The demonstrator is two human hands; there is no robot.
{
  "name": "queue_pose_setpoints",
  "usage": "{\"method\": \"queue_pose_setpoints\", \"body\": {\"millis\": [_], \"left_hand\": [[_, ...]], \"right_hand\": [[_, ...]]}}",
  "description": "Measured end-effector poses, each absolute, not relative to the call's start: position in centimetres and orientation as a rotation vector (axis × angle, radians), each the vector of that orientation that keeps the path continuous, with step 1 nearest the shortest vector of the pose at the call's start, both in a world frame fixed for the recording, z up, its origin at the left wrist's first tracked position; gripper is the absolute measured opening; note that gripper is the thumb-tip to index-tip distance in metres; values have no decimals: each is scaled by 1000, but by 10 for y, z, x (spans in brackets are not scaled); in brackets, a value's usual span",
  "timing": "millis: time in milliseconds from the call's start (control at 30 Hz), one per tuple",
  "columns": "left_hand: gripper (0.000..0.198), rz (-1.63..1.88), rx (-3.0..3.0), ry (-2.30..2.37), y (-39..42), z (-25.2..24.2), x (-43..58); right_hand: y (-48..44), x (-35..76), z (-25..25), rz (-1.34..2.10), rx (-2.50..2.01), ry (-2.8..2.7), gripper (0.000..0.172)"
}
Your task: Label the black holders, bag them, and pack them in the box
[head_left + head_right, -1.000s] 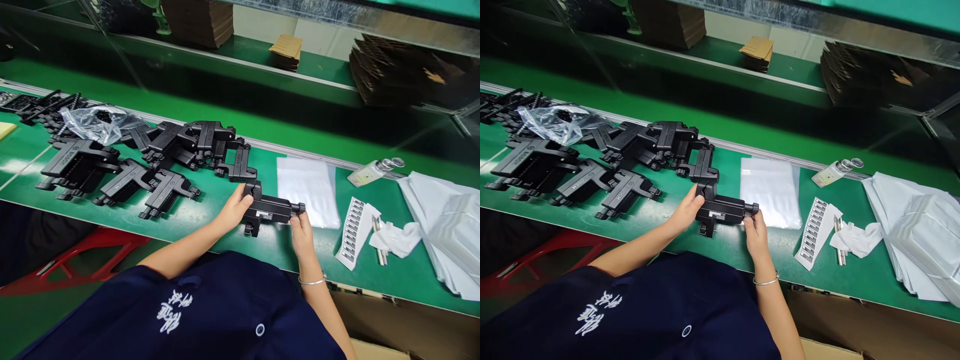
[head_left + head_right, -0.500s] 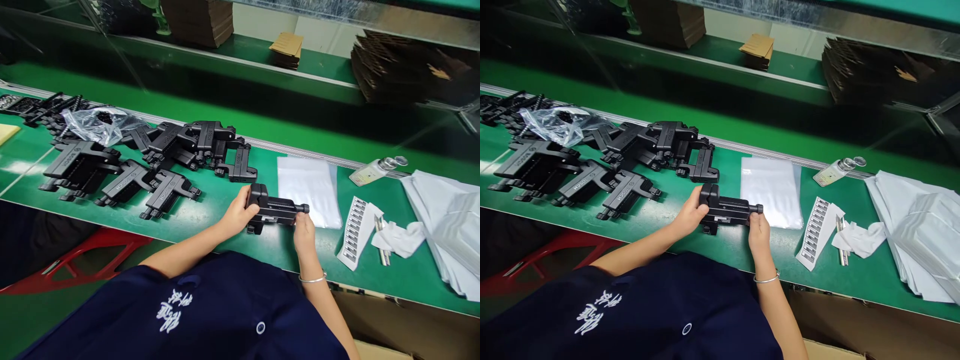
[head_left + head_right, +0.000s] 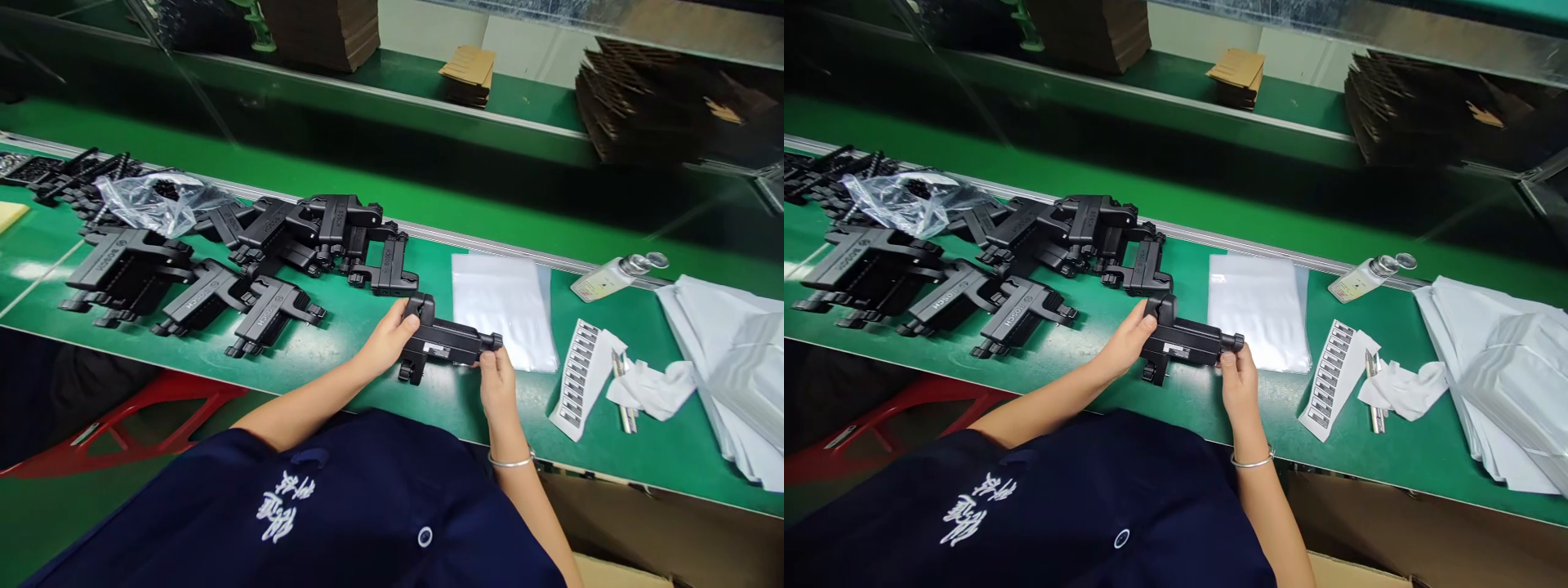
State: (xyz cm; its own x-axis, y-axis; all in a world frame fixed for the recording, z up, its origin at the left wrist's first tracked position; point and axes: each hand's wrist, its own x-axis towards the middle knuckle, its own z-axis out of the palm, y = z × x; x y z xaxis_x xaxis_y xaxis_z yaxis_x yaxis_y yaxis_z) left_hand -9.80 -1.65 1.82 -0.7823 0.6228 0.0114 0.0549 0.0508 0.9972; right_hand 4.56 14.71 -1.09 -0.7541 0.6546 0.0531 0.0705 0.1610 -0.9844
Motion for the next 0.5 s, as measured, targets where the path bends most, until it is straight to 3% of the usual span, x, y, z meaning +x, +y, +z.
{"method": "queue_pose_setpoints", "body": {"millis": [133, 500], "left_hand": [[63, 1733, 720, 1909, -18, 18, -97], [61, 1797, 489, 1809, -15, 10, -99]], "right_hand": [[151, 45, -11, 1684, -666, -1914, 33], [151, 51, -3, 1651, -541, -2069, 37]]}}
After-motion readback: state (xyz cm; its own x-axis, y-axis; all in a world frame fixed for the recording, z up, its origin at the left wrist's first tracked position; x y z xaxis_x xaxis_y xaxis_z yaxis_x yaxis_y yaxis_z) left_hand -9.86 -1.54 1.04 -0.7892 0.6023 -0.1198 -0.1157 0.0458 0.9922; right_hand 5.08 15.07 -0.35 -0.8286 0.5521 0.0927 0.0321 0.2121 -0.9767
